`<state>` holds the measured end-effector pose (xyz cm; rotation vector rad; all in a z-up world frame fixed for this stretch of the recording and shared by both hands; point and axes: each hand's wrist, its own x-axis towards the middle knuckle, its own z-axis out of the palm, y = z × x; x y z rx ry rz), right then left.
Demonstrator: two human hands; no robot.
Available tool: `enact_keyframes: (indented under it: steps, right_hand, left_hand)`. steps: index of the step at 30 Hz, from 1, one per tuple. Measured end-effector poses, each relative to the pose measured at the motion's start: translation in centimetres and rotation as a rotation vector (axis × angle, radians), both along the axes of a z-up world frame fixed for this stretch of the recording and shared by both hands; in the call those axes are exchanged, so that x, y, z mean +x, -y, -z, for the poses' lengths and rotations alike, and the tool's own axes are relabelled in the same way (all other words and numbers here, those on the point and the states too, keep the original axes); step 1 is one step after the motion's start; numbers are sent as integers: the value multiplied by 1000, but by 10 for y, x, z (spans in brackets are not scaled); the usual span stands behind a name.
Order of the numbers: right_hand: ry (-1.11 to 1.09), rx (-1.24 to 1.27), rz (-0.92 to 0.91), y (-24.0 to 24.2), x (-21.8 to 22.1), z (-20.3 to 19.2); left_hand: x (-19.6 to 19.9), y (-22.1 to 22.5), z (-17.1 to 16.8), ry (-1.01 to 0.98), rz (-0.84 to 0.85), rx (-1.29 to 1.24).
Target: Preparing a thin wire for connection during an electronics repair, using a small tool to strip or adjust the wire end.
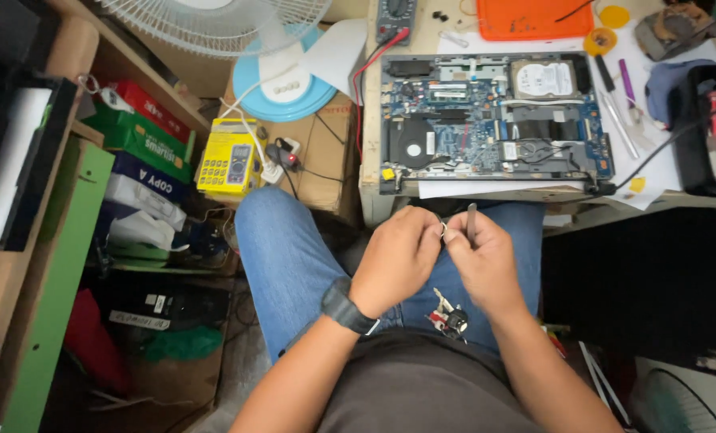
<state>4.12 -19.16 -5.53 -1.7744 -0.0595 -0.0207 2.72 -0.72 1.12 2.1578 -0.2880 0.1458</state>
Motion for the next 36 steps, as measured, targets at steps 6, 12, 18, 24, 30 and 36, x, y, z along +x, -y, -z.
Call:
enact_keyframes:
  steps: [6,12,18,24,30,36]
  right_hand:
    - [-80,297,55,2,7,-1]
    - [-92,378,78,-9,13,-16]
    - [-28,386,53,-7,16,-16]
    - [-79,356,54,-6,15,-4]
    - [-34,340,30,-3,12,-4]
    - [-16,302,35,-4,7,-11]
  left_hand:
    - [16,7,8,-177,65,-453]
    - [22,8,17,-279,-114,-596]
    - [12,-11,0,-332,-308,-1010]
    - [12,-48,6,-252,-400,-1099]
    - [21,-68,-8,-161,-390,-1071]
    - [29,-64,-9,-113,-268,-1018]
